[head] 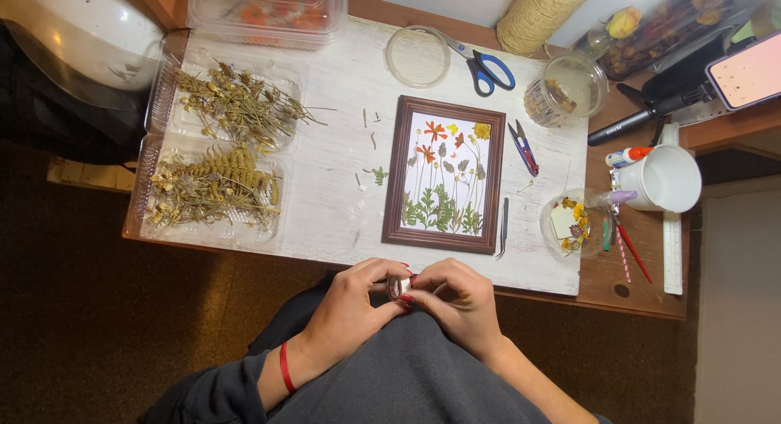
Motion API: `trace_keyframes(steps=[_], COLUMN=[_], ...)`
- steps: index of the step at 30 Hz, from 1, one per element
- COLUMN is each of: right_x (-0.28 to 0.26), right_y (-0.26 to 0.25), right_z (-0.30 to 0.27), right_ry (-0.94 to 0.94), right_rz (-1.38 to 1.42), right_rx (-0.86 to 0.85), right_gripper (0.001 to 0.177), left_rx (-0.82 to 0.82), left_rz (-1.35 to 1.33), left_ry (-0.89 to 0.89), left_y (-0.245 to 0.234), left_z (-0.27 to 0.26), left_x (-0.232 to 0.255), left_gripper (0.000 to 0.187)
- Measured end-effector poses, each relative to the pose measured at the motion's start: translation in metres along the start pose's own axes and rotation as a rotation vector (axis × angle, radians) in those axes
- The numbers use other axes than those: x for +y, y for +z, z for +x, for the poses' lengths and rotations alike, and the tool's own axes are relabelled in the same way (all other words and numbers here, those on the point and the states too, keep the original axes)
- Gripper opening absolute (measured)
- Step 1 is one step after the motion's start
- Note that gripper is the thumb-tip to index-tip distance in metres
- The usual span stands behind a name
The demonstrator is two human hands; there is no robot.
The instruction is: The person is carefully arranging and gluing dried flowers and leaves inside a picture frame to create artwork.
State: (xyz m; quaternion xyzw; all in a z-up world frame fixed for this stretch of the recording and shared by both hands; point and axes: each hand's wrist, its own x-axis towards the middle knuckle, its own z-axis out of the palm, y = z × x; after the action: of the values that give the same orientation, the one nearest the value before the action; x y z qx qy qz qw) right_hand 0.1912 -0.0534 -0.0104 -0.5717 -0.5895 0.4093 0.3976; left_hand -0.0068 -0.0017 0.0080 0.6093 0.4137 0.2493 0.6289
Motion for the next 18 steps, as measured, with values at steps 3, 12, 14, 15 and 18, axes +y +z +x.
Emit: trace_keyframes(steps=[3, 12, 14, 15, 18], right_x=[0.0011, 0.0082, 0.0056, 0.0042, -0.0001], right_y=[-0.0001, 0.0009, 0.0016, 0.0018, 0.0010], right_z=[-0.0009, -0.0029, -0.0026, -0.0023, -0.0019], right_ry=[-0.034, 0.015, 0.004, -0.007, -0.061], right_rz=[-0.002, -0.025, -0.047, -0.070, -0.154], right_rx=[0.003, -0.005, 0.006, 0.018, 0.040], right_gripper=[0.013, 0.011, 0.011, 0.011, 0.013], left_rx=[0.015, 0.027, 0.008, -0.010, -0.044], left_rz=[0.067, 0.176, 0.123, 0.069, 0.012], left_ry=[0.030, 0.122, 0.079, 0.035, 0.036], left_y=[0.0005, -0.0009, -0.0009, -0.0009, -0.0012], left_z=[-0.0008, -0.0032, -0.0031, -0.0029, -0.0026], left_x=[-0.0037, -0.0020, 0.0005, 0.0020, -0.0030], left_gripper=[0.038, 0.031, 0.031, 0.032, 0.029])
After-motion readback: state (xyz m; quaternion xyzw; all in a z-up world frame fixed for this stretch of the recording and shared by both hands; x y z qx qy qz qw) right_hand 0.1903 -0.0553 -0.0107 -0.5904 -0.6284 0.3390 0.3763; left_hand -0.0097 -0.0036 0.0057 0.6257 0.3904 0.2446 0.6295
